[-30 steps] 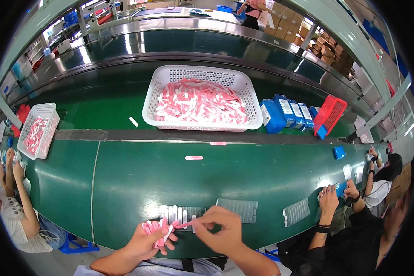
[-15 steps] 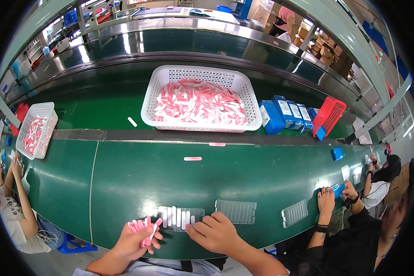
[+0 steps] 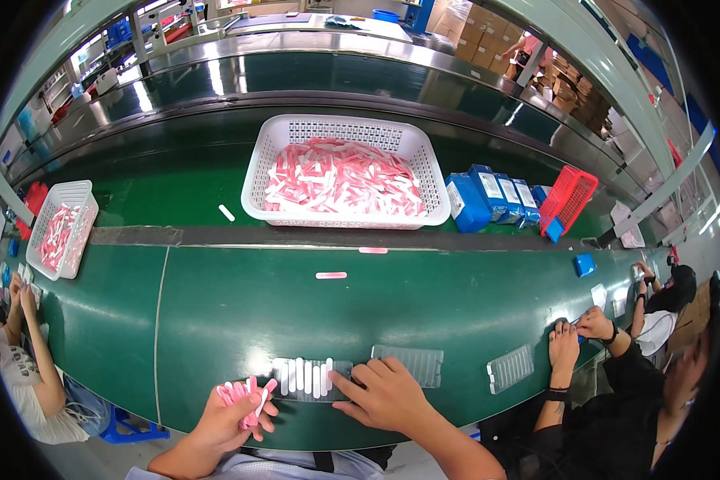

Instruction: The person inserts small plastic components into plastic trays by hand, filling the trays on a manufacturing assembly line.

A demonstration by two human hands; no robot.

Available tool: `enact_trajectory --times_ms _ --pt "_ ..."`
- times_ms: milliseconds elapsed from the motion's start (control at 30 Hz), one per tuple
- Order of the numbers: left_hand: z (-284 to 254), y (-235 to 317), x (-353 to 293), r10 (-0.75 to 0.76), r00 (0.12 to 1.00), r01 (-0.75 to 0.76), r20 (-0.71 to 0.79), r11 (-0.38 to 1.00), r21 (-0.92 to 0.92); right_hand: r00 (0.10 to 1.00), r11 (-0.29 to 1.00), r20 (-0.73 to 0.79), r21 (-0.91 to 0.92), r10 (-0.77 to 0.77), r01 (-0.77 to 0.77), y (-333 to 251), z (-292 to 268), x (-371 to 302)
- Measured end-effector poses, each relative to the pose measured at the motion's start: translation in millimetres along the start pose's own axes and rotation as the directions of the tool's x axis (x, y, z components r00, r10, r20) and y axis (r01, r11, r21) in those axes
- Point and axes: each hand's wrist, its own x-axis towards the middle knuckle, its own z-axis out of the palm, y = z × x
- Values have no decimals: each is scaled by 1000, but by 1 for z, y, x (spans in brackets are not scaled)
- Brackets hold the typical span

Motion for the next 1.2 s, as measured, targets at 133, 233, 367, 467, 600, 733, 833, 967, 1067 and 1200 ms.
enact_trajectory --times_ms 133,233,367,467,600,733,833,967,1067,1200 --pt "-2 3 -2 22 1000 -22 19 1000 -2 1000 999 14 38 -25 25 1 -9 2" --pt "-6 1 -4 51 999 -51 -18 999 4 998 995 3 81 -66 66 5 -5 3" --pt "-12 3 -7 58 998 -57 -24 998 13 996 997 -82 55 -41 46 -2 -1 5" --pt "-11 4 -5 69 997 -69 -28 998 4 998 998 -44 52 -39 41 -19 -5 25" --pt "-11 2 -3 68 998 -68 -11 997 -28 999 1000 31 20 -21 21 -24 8 33" --pt "-14 4 -5 72 997 -72 -5 997 -15 992 999 118 26 -50 47 -25 6 29" --pt "-18 3 -6 71 997 -71 -30 997 -17 989 998 135 41 -54 49 -25 3 26" --pt "-20 3 -7 74 996 -75 -46 997 -16 996 999 72 -19 51 -49 -22 -2 26" --pt "-20 4 -8 70 996 -70 -51 998 -2 997 999 77 -51 -11 15 -18 2 20" --pt "-19 3 -6 78 996 -78 -32 997 -8 993 997 90 -11 -70 72 -17 2 16"
